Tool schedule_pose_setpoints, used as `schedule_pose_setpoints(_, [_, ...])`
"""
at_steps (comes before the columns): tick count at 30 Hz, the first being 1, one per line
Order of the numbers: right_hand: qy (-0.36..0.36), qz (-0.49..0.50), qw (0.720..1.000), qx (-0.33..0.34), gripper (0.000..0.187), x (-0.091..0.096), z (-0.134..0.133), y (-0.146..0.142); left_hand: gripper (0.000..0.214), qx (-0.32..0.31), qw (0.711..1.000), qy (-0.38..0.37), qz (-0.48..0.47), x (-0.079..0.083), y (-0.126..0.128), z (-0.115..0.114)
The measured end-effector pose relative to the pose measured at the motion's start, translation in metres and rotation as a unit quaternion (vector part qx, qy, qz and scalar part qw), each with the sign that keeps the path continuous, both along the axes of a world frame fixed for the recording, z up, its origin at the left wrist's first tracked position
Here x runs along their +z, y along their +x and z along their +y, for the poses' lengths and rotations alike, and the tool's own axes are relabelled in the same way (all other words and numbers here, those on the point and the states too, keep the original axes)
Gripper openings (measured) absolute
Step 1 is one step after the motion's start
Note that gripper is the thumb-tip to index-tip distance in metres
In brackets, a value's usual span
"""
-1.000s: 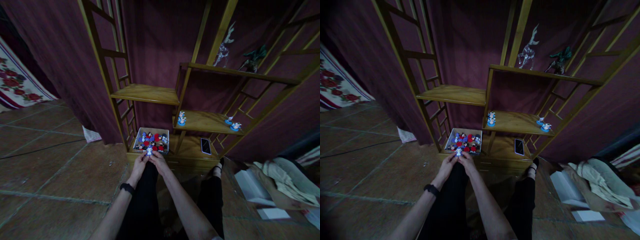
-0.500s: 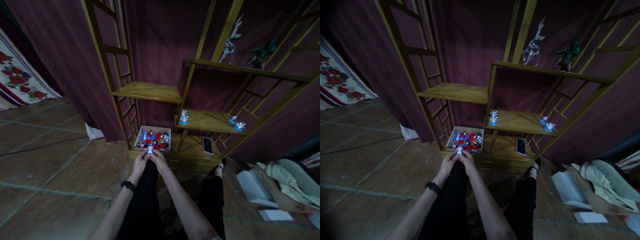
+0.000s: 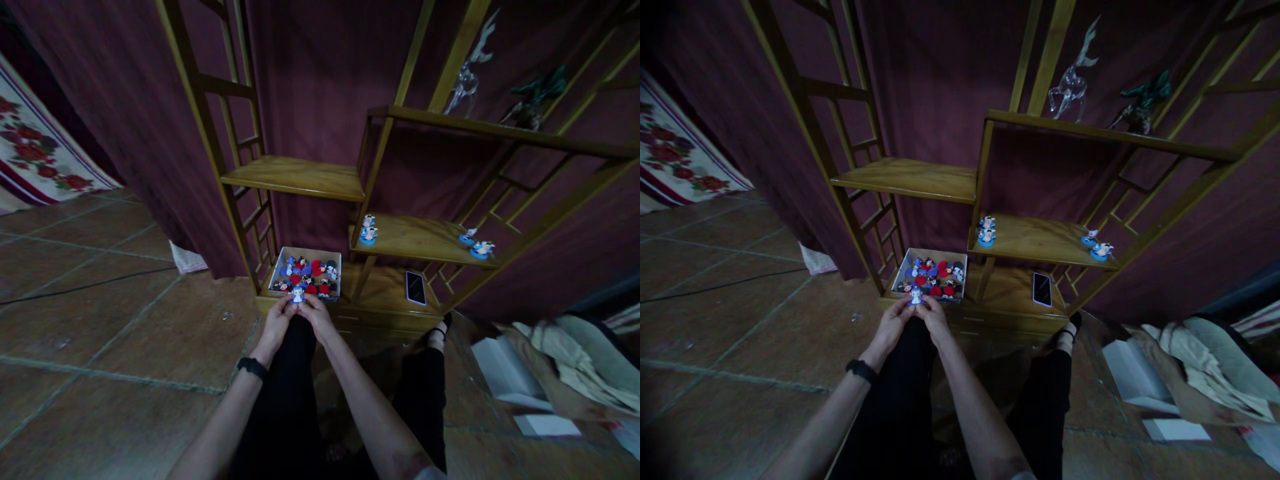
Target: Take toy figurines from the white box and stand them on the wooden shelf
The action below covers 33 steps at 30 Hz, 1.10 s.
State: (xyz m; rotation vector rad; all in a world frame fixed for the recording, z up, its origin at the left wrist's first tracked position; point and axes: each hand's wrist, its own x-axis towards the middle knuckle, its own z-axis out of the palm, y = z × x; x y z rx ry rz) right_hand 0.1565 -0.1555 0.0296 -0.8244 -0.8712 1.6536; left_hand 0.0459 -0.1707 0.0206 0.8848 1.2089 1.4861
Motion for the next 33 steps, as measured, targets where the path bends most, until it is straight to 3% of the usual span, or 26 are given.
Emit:
schedule_pose_setpoints(9, [0.012, -0.033, 0.999, -0.002, 0.040, -0.006, 0.004, -0.002, 0.040, -0.018, 0.995, 0.002, -0.098, 0.003, 0.001, -0.004])
schedule_pose_setpoints(19, [0.036, -0.081, 0.994, -0.055, 0.038, -0.024, 0.006, -0.014, 0.044, -0.014, 0.998, -0.015, -0.060, 0.000, -0.005, 0.002])
schedule_pose_setpoints(27, [0.032, -0.047, 0.998, 0.006, 0.041, -0.018, 0.004, -0.007, 0.047, -0.033, 0.998, -0.006, -0.057, 0.004, -0.004, -0.007])
schedule_pose_setpoints(33, [0.068, -0.073, 0.995, -0.014, 0.036, -0.023, 0.004, -0.008, 0.049, -0.024, 0.997, -0.016, -0.072, 0.001, -0.005, -0.007])
